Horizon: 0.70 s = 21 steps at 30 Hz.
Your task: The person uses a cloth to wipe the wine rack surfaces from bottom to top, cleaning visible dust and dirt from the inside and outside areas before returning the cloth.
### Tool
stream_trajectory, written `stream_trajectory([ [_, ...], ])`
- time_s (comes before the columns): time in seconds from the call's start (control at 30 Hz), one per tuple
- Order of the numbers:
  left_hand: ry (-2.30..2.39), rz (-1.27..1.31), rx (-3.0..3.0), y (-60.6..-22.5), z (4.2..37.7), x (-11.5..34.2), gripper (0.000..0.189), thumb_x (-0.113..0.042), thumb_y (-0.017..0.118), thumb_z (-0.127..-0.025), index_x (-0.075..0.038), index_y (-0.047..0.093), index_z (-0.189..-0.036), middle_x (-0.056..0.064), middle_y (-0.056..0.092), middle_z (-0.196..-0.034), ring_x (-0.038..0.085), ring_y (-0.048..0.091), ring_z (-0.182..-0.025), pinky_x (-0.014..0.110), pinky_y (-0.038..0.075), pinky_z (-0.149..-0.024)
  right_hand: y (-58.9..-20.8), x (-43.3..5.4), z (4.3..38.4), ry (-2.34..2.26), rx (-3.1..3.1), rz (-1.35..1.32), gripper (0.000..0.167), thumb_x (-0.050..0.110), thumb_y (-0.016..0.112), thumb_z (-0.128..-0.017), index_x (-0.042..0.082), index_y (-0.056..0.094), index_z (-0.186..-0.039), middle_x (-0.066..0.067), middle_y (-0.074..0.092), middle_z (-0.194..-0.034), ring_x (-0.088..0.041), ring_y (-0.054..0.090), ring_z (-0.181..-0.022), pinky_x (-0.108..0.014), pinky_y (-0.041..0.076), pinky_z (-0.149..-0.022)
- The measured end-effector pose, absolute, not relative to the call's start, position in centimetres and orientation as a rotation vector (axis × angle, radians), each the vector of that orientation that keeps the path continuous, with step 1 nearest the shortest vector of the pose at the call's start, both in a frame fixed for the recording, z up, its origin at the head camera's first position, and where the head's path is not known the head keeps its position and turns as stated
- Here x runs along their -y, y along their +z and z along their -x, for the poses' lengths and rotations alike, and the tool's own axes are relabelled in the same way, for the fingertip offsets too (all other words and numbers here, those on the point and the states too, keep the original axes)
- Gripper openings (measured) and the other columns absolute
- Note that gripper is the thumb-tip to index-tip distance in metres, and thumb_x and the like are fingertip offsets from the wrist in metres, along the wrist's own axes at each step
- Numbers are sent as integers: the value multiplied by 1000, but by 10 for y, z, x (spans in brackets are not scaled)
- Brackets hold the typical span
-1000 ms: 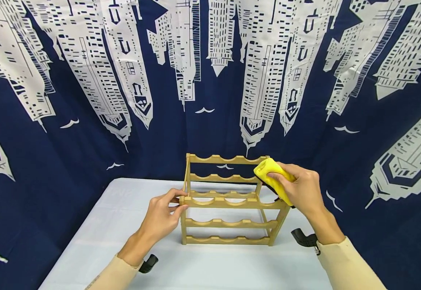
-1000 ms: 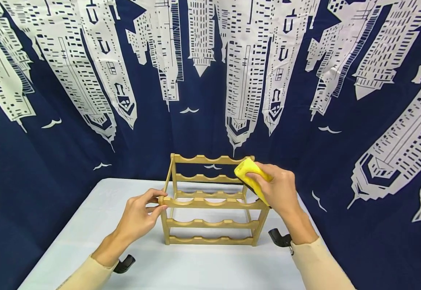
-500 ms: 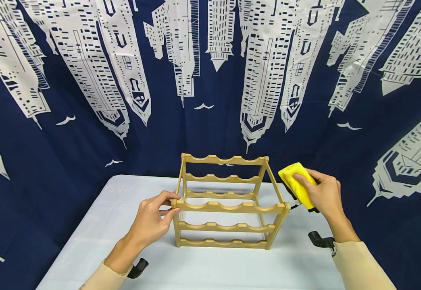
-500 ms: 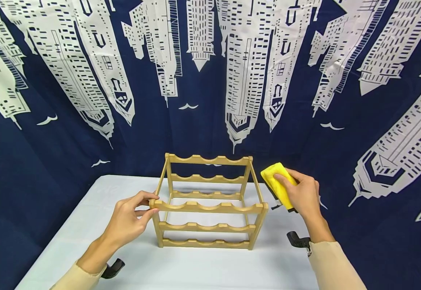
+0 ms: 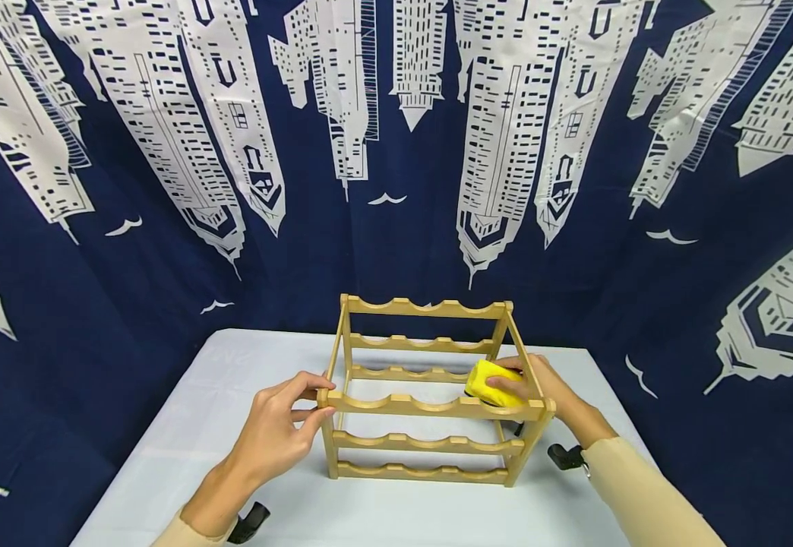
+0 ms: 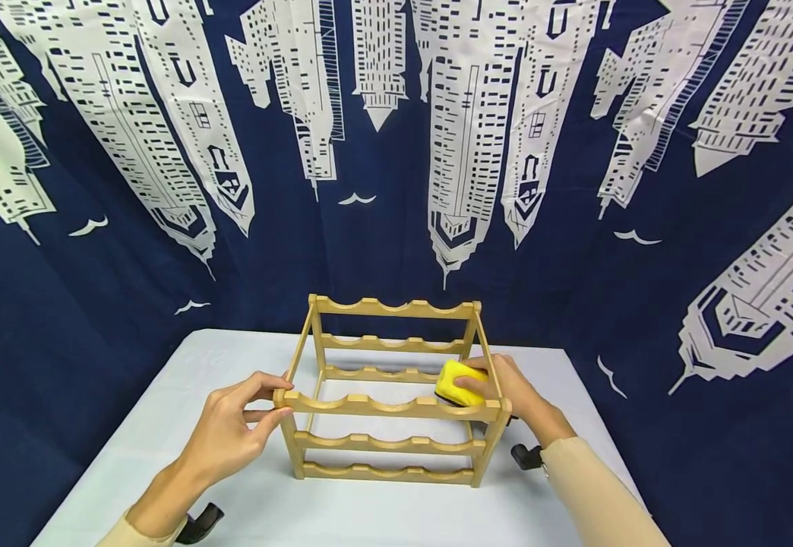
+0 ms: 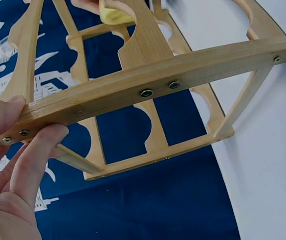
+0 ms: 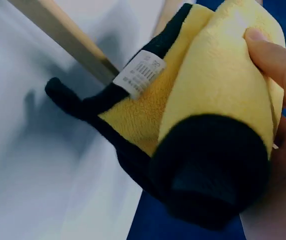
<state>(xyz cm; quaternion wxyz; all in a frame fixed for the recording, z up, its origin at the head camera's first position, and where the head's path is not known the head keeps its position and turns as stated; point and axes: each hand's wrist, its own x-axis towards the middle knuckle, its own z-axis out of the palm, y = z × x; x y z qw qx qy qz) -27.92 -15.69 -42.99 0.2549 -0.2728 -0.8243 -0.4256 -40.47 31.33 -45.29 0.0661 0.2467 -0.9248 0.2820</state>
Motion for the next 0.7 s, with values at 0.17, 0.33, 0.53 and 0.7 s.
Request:
stream_trajectory([
  [0.17, -1131, 745, 2268, -426, 277, 158, 39, 10, 93, -91, -10, 77, -120, 13, 85, -129, 25, 87, -108, 21, 72, -83, -457, -285, 428, 814, 2831, -1139, 24, 17, 83, -109, 2, 87, -128, -4, 89, -111, -6, 71, -92, -28, 64, -82],
  [0.33, -1049, 784, 2277, -421, 278, 158, 39, 8, 96, -90, -8, 77, -120, 13, 85, -132, 36, 86, -123, 24, 73, -88, -468, -264, 451, 701, 2883, -1313, 28, 12, 79, -111, 3, 84, -137, -7, 88, -125, -8, 76, -102, -30, 68, -91],
  [0.53, -1031, 828, 2267, -419, 283, 161, 35, 10, 93, -91, -10, 76, -114, 4, 88, -116, 25, 89, -107, 22, 72, -91, -481, -237, 470, 694, 2792, -1456, 29, 10, 81, -109, 2, 75, -136, -9, 85, -126, -12, 76, -101, -28, 67, -90],
  [0.7, -1009, 821, 2280, -418, 284, 164, 35, 8, 94, -91, -11, 76, -114, 3, 88, -118, 24, 89, -108, 20, 71, -92, -491, -216, 482, 696, 2630, -1573, 33, 2, 80, -103, 6, 63, -131, -8, 79, -119, -10, 68, -91, -27, 65, -85],
])
